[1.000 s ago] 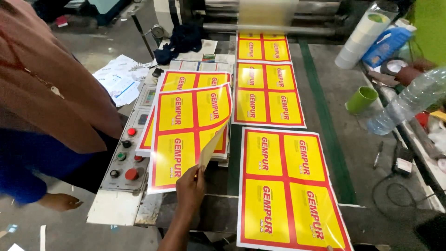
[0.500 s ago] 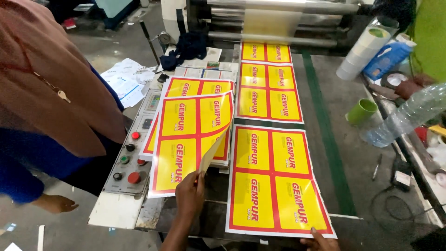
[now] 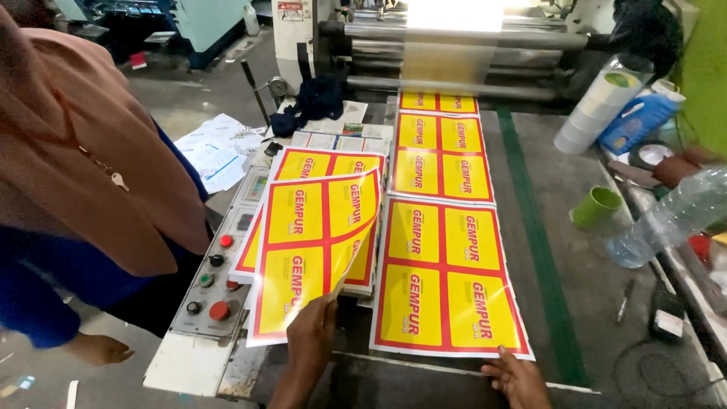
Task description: The person collects and stacks large sheets of printed labels from an industrial machine.
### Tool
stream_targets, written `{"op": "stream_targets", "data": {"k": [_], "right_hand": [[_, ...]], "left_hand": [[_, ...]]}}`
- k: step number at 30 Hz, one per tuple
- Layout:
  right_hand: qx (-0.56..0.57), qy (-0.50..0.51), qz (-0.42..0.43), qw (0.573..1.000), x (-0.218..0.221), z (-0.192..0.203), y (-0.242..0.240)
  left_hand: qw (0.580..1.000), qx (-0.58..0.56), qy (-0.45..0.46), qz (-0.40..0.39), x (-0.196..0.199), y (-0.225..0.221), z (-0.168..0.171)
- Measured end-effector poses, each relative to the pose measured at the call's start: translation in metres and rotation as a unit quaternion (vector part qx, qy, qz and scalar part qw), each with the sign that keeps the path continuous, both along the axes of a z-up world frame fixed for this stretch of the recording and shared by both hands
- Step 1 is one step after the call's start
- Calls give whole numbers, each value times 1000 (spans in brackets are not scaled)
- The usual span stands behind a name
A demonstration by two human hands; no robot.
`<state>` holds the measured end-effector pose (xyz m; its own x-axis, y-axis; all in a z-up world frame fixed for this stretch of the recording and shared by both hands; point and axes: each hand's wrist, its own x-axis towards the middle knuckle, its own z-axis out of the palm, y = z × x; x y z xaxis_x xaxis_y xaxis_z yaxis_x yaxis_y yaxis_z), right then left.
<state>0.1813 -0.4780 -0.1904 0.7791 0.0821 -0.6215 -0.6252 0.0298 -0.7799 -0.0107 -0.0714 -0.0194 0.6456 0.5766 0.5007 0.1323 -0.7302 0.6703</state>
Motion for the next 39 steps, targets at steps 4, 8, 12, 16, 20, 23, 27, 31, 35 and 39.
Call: {"op": "stream_targets", "data": {"k": [4,8,12,16,20,23,27,31,35,39], "right_hand": [[-40,58,13,997,2,-8,-8],[-88,50,39,994,-13,-36,0],[-31,42,108,993,-29,-41,42],[67,-38,255,964,-52,-14,98],[133,-46,229,963,-62,-8,121],[127,-41,192,972,-56,-27,117],[116,-39,159,980,-46,-45,87],[13,-30,91,995,-45,-28,53],[-8,-39,44,998,-28,-70,-4],[-48,-81,14,996,-24,-95,-52]], "left_hand": [[997,36,-67,-15,4,-11,9],[990,45,-87,-99,9,-26,-4],[984,91,-51,-144,23,-55,-23],[970,146,13,-196,33,-80,-55],[948,154,103,-261,29,-93,-69],[932,169,92,-307,23,-91,-71],[935,148,86,-311,24,-66,-43],[961,139,124,-203,42,-5,-53],[975,137,161,-73,47,37,-57],[974,170,139,-55,42,44,-50]]}}
